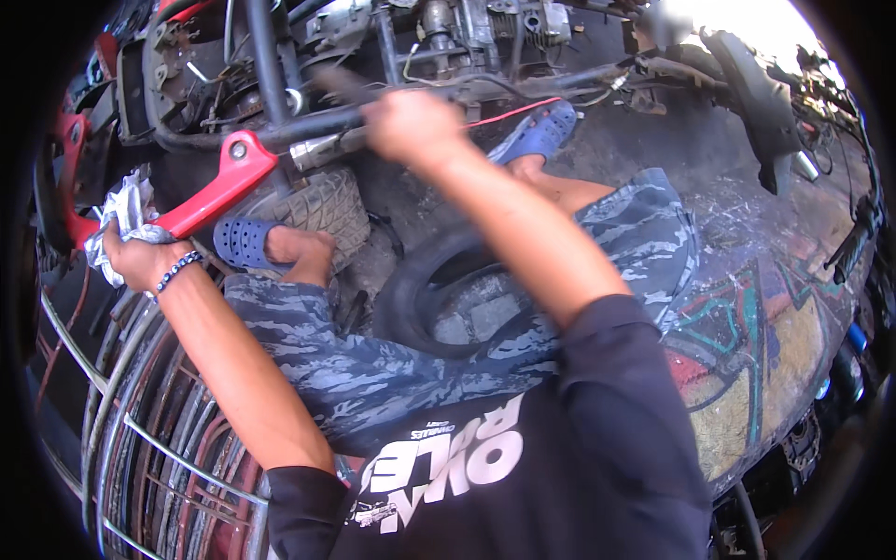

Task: Cleaning and inspecting internal components of a motorcycle frame during repair.

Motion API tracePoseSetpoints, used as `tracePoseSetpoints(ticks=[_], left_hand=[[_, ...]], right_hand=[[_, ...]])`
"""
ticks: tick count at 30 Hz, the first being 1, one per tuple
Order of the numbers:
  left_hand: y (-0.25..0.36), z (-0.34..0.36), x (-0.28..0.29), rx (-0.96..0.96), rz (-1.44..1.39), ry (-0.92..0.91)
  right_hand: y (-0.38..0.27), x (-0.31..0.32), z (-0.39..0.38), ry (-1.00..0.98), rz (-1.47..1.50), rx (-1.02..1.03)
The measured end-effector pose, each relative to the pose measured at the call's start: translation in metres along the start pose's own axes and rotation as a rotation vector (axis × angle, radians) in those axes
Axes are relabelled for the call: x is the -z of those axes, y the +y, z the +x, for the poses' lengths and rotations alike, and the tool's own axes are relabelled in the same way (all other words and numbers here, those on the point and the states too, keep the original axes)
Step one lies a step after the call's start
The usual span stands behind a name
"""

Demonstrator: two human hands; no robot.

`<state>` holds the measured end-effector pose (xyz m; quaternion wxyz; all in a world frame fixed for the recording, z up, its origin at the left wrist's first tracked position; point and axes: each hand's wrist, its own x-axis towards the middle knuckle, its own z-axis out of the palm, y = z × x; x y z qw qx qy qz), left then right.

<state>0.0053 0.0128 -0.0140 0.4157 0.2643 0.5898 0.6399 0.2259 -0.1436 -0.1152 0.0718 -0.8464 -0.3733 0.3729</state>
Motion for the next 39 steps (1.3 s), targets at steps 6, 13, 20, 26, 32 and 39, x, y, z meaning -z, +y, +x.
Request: tracePoseSetpoints(ticks=[6, 13, 20, 26, 32, 39], left_hand=[[0.007, 0.007, 0.008, 0.032, -0.011, -0.073], [0.0, 0.0, -0.002, -0.017, -0.011, 0.029], [-0.002, 0.005, 0.01, -0.022, -0.02, -0.111], [0.004, 0.01, 0.013, 0.038, -0.036, -0.14], [0.006, 0.01, 0.014, 0.008, -0.056, -0.108], [0.007, 0.006, 0.01, -0.002, -0.018, -0.077]], right_hand=[[0.08, 0.016, 0.019, -0.003, -0.072, -0.131], [0.04, 0.008, 0.015, -0.036, -0.103, -0.029], [0.133, 0.019, 0.046, 0.025, -0.158, -0.212], [0.121, 0.0, 0.028, 0.141, -0.137, -0.115], [0.112, 0.002, 0.029, 0.127, -0.214, 0.009], [0.129, -0.011, 0.027, 0.265, -0.22, 0.062]])
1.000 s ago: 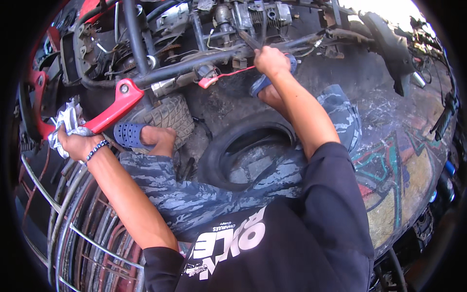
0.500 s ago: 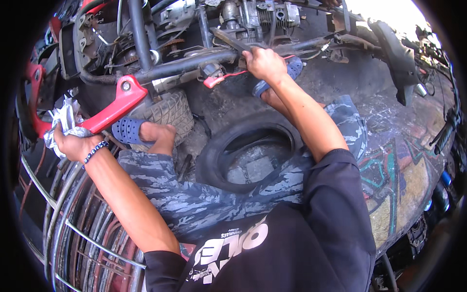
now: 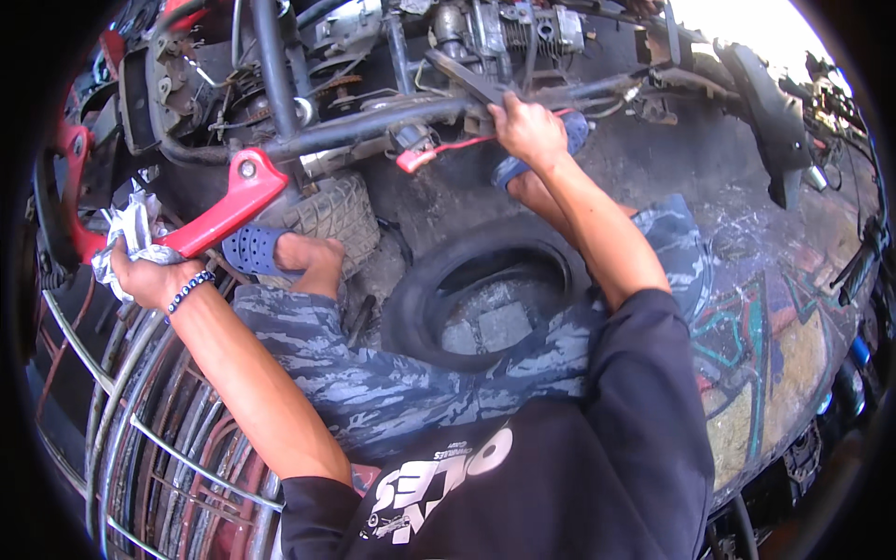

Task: Cleaning and inspecting internal components of a motorcycle frame during repair.

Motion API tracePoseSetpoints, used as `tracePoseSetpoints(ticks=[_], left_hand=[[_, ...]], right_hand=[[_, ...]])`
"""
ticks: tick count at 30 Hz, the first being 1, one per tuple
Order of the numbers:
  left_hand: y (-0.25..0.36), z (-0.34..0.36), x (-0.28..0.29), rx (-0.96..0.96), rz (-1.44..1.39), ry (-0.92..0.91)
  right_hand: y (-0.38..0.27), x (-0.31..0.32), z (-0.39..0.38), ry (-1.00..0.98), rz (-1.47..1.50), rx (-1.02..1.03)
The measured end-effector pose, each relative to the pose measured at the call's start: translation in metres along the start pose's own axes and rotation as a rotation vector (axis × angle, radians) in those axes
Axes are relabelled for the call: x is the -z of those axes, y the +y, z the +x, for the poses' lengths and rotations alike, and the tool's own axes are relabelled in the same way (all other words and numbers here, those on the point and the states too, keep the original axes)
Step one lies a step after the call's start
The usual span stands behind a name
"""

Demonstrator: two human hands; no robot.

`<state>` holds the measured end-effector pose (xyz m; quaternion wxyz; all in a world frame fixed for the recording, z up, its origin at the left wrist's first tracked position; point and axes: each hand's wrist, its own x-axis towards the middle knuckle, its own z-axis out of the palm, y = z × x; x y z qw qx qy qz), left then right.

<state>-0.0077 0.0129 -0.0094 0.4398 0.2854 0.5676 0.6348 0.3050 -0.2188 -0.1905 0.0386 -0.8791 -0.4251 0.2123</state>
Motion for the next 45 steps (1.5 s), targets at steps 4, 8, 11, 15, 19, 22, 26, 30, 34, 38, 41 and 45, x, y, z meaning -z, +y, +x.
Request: tracePoseSetpoints(ticks=[4, 8, 11, 15, 19, 22, 26, 30, 34, 38, 41, 45], left_hand=[[-0.007, -0.001, -0.007, 0.032, -0.015, -0.029], [0.005, -0.007, -0.005, -0.001, 0.015, 0.019], [-0.006, 0.0, -0.002, 0.034, -0.02, -0.037], [0.003, 0.0, 0.001, 0.028, 0.012, -0.014], [0.0, 0.001, -0.004, -0.01, 0.028, -0.041], [-0.003, 0.009, 0.004, 0.032, 0.053, -0.06], [-0.003, 0.023, 0.016, 0.006, 0.083, -0.132], [-0.008, 0.018, 0.004, -0.009, 0.116, -0.037], [0.006, 0.015, 0.008, -0.067, 0.153, -0.035], [-0.014, 0.02, 0.005, -0.017, 0.105, -0.075], [0.002, 0.025, 0.016, -0.043, 0.129, -0.088], [-0.007, 0.02, 0.006, -0.014, 0.081, -0.087]], right_hand=[[0.056, -0.011, 0.012, 0.001, -0.049, -0.068], [0.001, 0.014, 0.006, -0.151, 0.004, 0.035], [0.048, 0.014, 0.025, -0.168, -0.082, -0.031], [0.018, 0.023, 0.019, -0.226, -0.095, 0.011], [0.017, 0.014, 0.02, -0.198, -0.097, 0.041], [0.047, 0.011, 0.027, -0.172, -0.025, 0.036], [0.004, 0.022, 0.021, -0.248, -0.144, 0.097], [0.023, 0.027, 0.042, -0.247, -0.141, 0.023], [-0.015, 0.023, 0.02, -0.288, -0.066, 0.085], [0.021, 0.01, 0.038, -0.28, -0.11, -0.085], [-0.023, 0.018, 0.014, -0.234, -0.036, -0.018], [0.02, 0.003, 0.021, -0.192, -0.042, -0.204]])
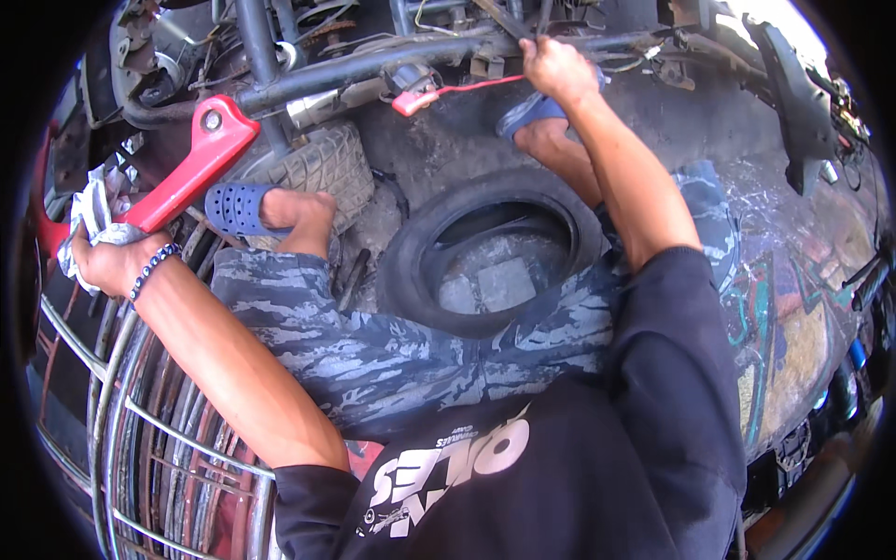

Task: Cleaning and inspecting internal components of a motorcycle frame during repair.

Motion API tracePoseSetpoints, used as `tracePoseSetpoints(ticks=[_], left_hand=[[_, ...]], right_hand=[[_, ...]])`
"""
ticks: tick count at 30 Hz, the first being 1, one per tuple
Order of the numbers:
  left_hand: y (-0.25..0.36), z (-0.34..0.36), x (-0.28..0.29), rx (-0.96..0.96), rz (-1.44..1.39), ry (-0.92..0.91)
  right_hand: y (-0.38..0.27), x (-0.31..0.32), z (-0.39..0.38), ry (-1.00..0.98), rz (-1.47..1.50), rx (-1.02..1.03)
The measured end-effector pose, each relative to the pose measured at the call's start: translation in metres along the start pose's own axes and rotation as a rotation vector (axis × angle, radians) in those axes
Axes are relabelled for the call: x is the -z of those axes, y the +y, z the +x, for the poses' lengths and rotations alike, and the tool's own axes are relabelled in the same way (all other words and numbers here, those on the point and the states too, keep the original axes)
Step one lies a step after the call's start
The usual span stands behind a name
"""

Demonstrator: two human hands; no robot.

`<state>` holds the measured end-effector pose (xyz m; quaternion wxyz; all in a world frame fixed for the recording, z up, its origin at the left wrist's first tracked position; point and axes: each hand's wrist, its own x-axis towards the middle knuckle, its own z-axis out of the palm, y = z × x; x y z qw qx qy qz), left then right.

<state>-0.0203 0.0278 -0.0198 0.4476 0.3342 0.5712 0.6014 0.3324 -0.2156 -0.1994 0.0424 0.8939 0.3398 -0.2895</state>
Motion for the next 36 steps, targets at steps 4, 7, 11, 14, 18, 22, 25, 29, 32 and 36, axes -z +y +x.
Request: tracePoseSetpoints(ticks=[4, 7, 11, 14, 18, 22, 25, 29, 32, 36], left_hand=[[0.003, 0.005, 0.006, -0.045, 0.042, -0.014], [-0.005, 0.009, 0.005, -0.019, 0.067, -0.003], [0.001, 0.009, 0.011, -0.001, 0.047, -0.074], [-0.004, 0.008, 0.006, -0.038, 0.072, -0.029], [0.005, 0.003, 0.004, 0.008, 0.042, -0.02], [0.001, 0.003, 0.004, -0.046, -0.009, -0.019], [0.004, 0.005, 0.007, -0.002, -0.005, -0.04], [-0.002, 0.002, 0.005, -0.023, -0.014, -0.049], [0.006, 0.0, 0.002, 0.001, 0.002, -0.028], [0.002, 0.004, 0.004, 0.0, -0.017, -0.01]], right_hand=[[-0.02, -0.002, -0.013, -0.013, 0.016, 0.047], [0.002, -0.007, -0.001, 0.05, 0.042, -0.005], [-0.016, -0.002, -0.016, 0.028, 0.029, 0.023], [-0.014, -0.002, -0.007, 0.034, 0.005, -0.058], [-0.027, 0.0, -0.013, -0.004, 0.053, -0.02], [-0.037, -0.004, -0.016, -0.007, 0.134, -0.041], [-0.03, -0.008, -0.02, -0.012, 0.148, 0.0], [-0.011, -0.005, -0.005, -0.045, 0.079, -0.099], [-0.019, -0.008, -0.019, 0.004, 0.063, -0.033], [-0.011, -0.007, -0.01, 0.014, 0.082, -0.143]])
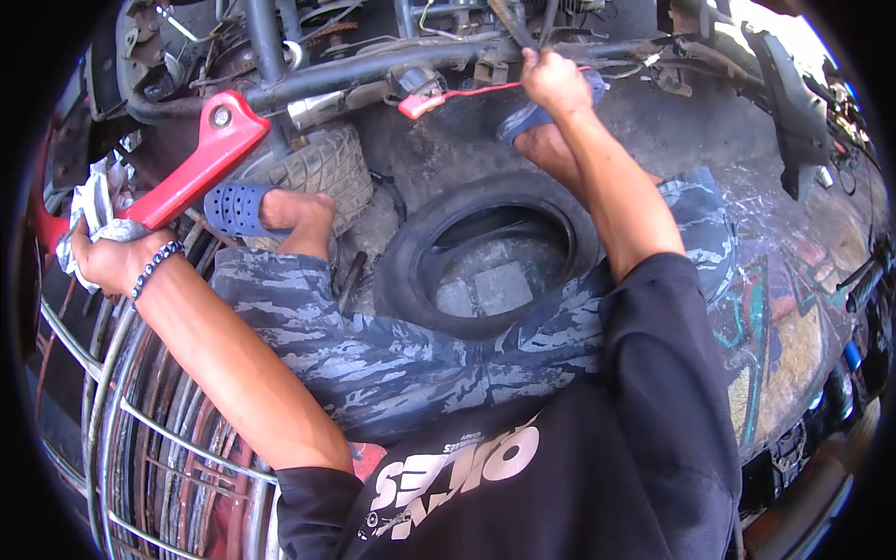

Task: Cleaning and inspecting internal components of a motorcycle frame during repair.

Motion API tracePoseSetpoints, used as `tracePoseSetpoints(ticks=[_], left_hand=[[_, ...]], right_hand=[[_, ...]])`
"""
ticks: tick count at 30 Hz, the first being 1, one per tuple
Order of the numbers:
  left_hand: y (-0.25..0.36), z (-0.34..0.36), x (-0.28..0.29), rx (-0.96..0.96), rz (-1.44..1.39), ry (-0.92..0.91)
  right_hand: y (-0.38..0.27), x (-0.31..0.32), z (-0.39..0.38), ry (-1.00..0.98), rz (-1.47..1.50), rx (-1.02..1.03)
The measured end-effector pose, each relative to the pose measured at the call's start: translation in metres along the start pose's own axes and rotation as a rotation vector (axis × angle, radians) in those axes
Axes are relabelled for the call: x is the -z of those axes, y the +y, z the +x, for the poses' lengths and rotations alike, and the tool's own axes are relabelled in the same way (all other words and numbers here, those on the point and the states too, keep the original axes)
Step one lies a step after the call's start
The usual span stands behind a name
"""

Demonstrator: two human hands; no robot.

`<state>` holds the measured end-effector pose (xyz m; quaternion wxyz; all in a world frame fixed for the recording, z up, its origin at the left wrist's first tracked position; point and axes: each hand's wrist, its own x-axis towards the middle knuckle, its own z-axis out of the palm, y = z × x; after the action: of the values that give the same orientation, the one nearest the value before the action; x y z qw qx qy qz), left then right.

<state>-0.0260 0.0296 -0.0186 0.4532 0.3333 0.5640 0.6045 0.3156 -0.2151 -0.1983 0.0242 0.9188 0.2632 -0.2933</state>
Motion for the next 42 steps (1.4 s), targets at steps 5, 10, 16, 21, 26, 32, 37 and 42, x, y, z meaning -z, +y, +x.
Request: tracePoseSetpoints(ticks=[5, 10, 16, 21, 26, 32, 37, 42], left_hand=[[0.004, -0.009, -0.007, -0.026, 0.07, 0.045], [0.007, -0.002, 0.003, 0.006, 0.039, 0.021], [-0.002, 0.009, 0.01, 0.056, -0.018, -0.066], [0.004, 0.005, 0.004, 0.024, 0.032, -0.028], [0.006, 0.013, 0.01, 0.047, 0.013, -0.068], [-0.006, 0.007, -0.001, 0.045, -0.021, -0.028], [0.001, 0.02, 0.021, 0.015, 0.059, -0.056], [-0.006, 0.018, 0.009, -0.019, 0.116, -0.08]], right_hand=[[0.006, -0.008, 0.001, 0.014, 0.018, 0.032], [-0.013, -0.014, -0.02, 0.043, 0.068, 0.087], [0.003, -0.03, -0.017, 0.138, 0.132, -0.019], [0.003, -0.011, -0.01, 0.076, 0.122, -0.008], [-0.016, 0.002, -0.037, -0.006, 0.193, -0.048], [-0.008, 0.076, -0.034, 0.307, 0.354, 0.1], [-0.026, 0.164, -0.075, 0.2, 0.673, 0.295], [-0.006, 0.182, -0.064, 0.506, 1.053, 0.338]])
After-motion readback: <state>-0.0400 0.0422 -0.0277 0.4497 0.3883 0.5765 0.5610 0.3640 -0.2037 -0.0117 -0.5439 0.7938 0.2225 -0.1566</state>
